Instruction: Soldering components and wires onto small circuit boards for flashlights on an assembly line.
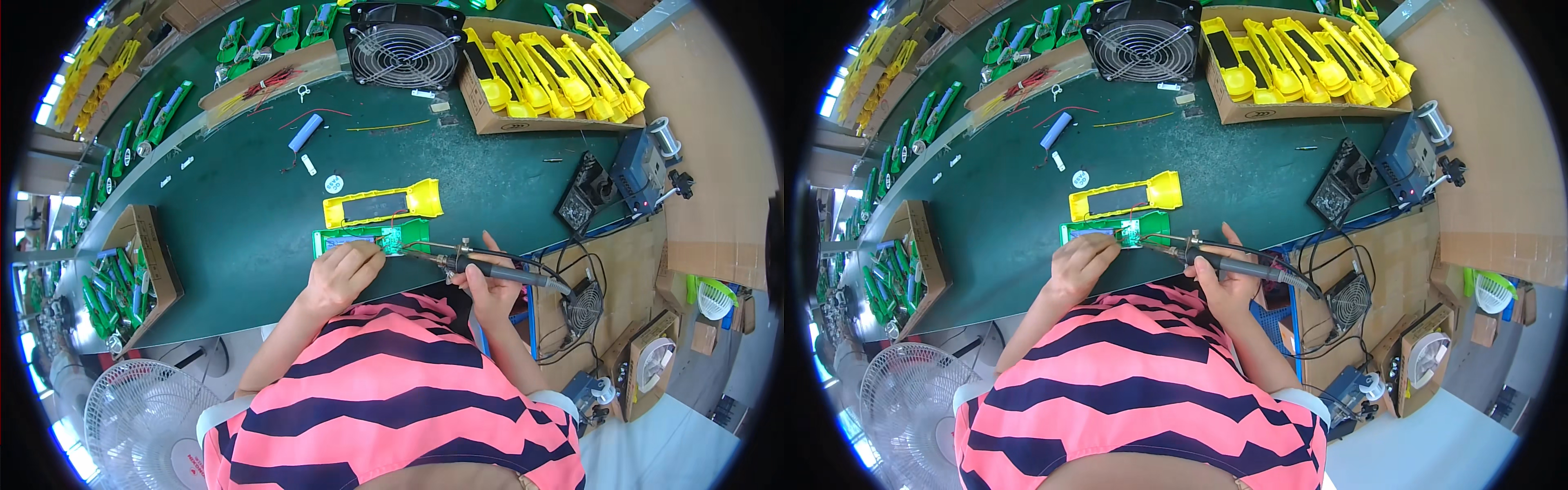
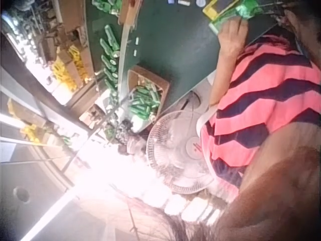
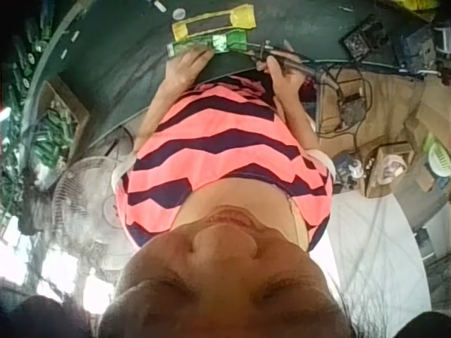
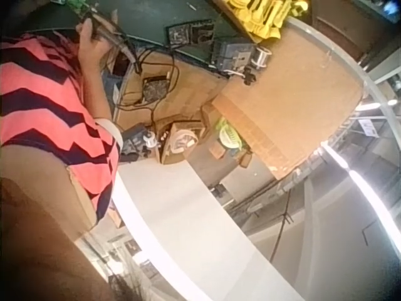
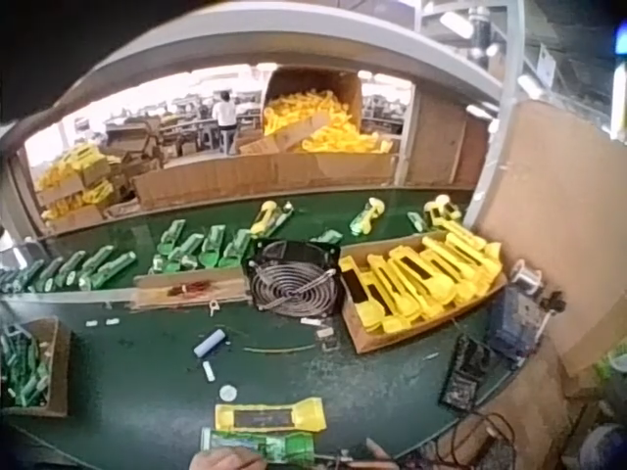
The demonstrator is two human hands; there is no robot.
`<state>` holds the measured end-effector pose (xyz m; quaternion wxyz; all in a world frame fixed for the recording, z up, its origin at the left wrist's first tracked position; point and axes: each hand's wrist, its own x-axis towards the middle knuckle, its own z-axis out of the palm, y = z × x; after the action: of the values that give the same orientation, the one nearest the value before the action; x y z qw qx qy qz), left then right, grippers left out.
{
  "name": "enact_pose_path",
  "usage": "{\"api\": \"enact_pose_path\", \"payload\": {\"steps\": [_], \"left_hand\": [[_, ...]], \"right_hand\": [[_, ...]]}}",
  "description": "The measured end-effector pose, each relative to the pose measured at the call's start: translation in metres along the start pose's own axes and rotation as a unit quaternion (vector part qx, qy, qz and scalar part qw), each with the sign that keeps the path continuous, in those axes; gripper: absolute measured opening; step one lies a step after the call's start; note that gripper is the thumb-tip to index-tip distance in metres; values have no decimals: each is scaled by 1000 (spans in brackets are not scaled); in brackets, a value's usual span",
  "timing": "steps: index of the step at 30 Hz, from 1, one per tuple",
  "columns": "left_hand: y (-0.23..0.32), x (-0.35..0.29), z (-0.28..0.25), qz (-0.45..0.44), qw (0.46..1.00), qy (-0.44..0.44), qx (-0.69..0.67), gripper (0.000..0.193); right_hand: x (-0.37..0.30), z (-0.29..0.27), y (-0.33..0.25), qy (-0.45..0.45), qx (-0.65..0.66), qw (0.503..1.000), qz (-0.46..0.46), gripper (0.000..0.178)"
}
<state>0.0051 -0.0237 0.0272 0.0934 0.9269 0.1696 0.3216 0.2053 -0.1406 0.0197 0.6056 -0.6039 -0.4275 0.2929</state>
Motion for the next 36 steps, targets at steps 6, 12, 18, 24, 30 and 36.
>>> {"api": "enact_pose_path", "payload": {"steps": [6, 12, 18, 24, 30, 36], "left_hand": [[5, 7, -5, -22, 998, -55, 28, 28], [3, 13, -4, -24, 993, -107, 49, 24], [2, 14, -5, -23, 991, -126, 43, 23], [0, 15, -3, -9, 994, -108, 35, 21], [-1, 15, -3, -9, 994, -104, 32, 20], [1, 18, -4, -25, 993, -113, 27, 21]], "right_hand": [[-1, -3, 1, -11, -8, 1000, 1, 12], [-3, 1, 1, -6, 59, 997, 49, 13], [-4, 3, 2, 8, 117, 986, 120, 15], [-2, 3, 3, -19, 84, 994, 74, 16], [-2, 5, 3, -7, 106, 990, 92, 15], [1, 4, 0, 5, 128, 983, 131, 26]]}}
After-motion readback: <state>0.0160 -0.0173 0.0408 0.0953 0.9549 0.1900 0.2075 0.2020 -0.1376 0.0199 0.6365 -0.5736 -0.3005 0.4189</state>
